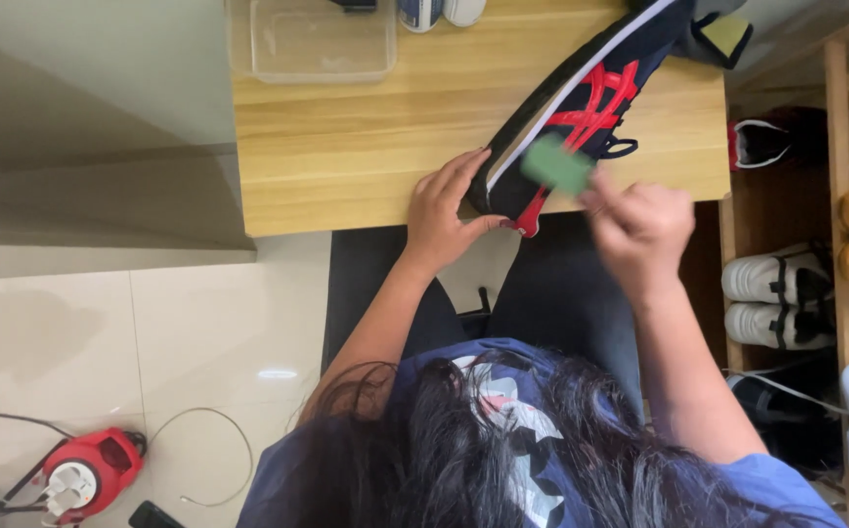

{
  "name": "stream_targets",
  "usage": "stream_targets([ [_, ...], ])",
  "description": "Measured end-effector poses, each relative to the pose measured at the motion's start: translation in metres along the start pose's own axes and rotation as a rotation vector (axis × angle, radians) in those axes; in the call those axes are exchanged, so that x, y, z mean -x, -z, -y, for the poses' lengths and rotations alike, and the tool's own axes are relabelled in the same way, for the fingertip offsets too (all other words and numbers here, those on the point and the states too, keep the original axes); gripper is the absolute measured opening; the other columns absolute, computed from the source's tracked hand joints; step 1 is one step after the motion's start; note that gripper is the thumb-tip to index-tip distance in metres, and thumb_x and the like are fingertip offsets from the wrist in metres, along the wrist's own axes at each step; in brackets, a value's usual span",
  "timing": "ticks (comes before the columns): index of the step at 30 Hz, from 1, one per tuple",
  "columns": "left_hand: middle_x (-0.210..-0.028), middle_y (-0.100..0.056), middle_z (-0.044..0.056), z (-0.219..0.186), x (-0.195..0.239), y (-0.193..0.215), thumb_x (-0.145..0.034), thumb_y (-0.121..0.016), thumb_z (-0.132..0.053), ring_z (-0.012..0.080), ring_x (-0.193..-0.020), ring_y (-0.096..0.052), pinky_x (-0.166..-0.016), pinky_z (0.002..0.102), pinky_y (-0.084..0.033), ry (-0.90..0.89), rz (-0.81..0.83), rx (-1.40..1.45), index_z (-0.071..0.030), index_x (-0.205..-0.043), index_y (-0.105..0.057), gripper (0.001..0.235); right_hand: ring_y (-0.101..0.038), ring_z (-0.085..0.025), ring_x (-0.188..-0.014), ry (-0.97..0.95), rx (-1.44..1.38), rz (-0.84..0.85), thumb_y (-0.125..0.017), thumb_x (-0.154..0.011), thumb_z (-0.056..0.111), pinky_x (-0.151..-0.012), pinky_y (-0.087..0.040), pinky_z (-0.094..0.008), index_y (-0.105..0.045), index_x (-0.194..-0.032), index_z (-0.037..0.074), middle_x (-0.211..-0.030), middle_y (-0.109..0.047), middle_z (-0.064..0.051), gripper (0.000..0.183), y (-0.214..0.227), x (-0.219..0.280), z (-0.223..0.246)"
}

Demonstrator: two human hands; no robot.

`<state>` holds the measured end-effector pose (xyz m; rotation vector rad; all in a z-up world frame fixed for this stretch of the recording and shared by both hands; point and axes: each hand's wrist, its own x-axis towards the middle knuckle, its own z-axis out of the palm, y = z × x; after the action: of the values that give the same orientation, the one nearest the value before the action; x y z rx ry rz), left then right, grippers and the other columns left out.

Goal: The person scrubs the side of a black and red sneaker with a green brush while holding it on a wooden table. They continue to scrub the shoe's surface and laces throughout the video.

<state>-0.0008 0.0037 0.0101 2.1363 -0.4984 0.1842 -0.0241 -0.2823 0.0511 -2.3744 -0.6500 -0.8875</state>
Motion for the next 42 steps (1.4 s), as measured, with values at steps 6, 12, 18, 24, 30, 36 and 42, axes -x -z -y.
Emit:
stream_targets([
  [6, -0.146, -0.054, 0.004, 0.002, 0.000, 0.000, -0.082, -0.085, -0.052, 0.0247, -0.133, -0.058, -0.110, 0.050, -0.044, -0.009, -0.001, 0.007, -0.021, -0.154, -0.044, 0.089, -0.059, -0.032, -0.057, -0.031, -0.053, 0.064, -0.090, -0.089, 0.009, -0.058, -0.049, -0.041, -0.086, -0.113, 0.009, -0.064, -0.055, -0.009, 0.025, -0.004, -0.001, -0.003],
  [12, -0.145, -0.055, 0.005, 0.000, -0.003, 0.000, -0.081, -0.082, -0.056, 0.0262, -0.132, -0.058, -0.109, 0.052, -0.044, -0.003, -0.016, 0.032, -0.021, -0.154, -0.044, 0.089, -0.062, -0.024, -0.059, -0.029, 0.076, 0.107, -0.092, -0.083, 0.018, -0.066, -0.050, -0.037, -0.086, -0.109, 0.017, -0.063, -0.060, -0.003, 0.027, -0.009, -0.009, 0.016],
  [18, -0.144, -0.056, 0.006, -0.003, -0.001, 0.001, -0.082, -0.084, -0.050, 0.0261, -0.132, -0.058, -0.110, 0.051, -0.043, -0.006, -0.043, 0.034, -0.021, -0.153, -0.046, 0.086, -0.060, -0.031, -0.058, -0.057, 0.042, 0.042, -0.088, -0.093, 0.015, -0.058, -0.047, -0.039, -0.086, -0.114, 0.013, -0.063, -0.056, -0.009, 0.022, -0.007, -0.008, 0.002],
  [24, -0.144, -0.056, 0.003, -0.002, 0.000, -0.001, -0.080, -0.085, -0.051, 0.0243, -0.132, -0.058, -0.110, 0.050, -0.043, 0.011, -0.033, 0.022, -0.022, -0.152, -0.046, 0.087, -0.062, -0.030, -0.060, -0.117, 0.023, 0.042, -0.089, -0.093, 0.016, -0.060, -0.047, -0.037, -0.086, -0.116, 0.013, -0.064, -0.058, -0.008, 0.023, -0.006, 0.003, -0.017],
  [30, -0.144, -0.056, 0.006, -0.003, -0.001, 0.001, -0.082, -0.084, -0.049, 0.0268, -0.133, -0.057, -0.109, 0.052, -0.043, 0.019, 0.004, 0.039, -0.020, -0.152, -0.046, 0.085, -0.062, -0.030, -0.057, -0.084, -0.012, 0.123, -0.091, -0.084, 0.016, -0.061, -0.048, -0.040, -0.085, -0.109, 0.015, -0.062, -0.060, -0.008, 0.025, -0.006, -0.001, 0.000],
  [36, -0.142, -0.057, 0.006, -0.002, -0.001, -0.001, -0.079, -0.084, -0.053, 0.0268, -0.132, -0.058, -0.108, 0.052, -0.044, 0.004, -0.044, 0.038, -0.021, -0.152, -0.047, 0.088, -0.059, -0.033, -0.057, -0.097, -0.061, 0.044, -0.087, -0.090, 0.012, -0.059, -0.047, -0.038, -0.086, -0.116, 0.014, -0.061, -0.054, -0.008, 0.026, -0.006, 0.007, -0.012],
  [42, -0.139, -0.059, 0.008, -0.003, -0.001, -0.002, -0.079, -0.085, -0.052, 0.0286, -0.127, -0.061, -0.107, 0.052, -0.045, 0.019, -0.040, 0.042, -0.018, -0.150, -0.049, 0.086, -0.060, -0.034, -0.059, -0.198, -0.161, -0.040, -0.087, -0.096, 0.005, -0.064, -0.047, -0.037, -0.082, -0.123, 0.002, -0.064, -0.056, -0.014, 0.028, -0.014, 0.032, -0.038],
])
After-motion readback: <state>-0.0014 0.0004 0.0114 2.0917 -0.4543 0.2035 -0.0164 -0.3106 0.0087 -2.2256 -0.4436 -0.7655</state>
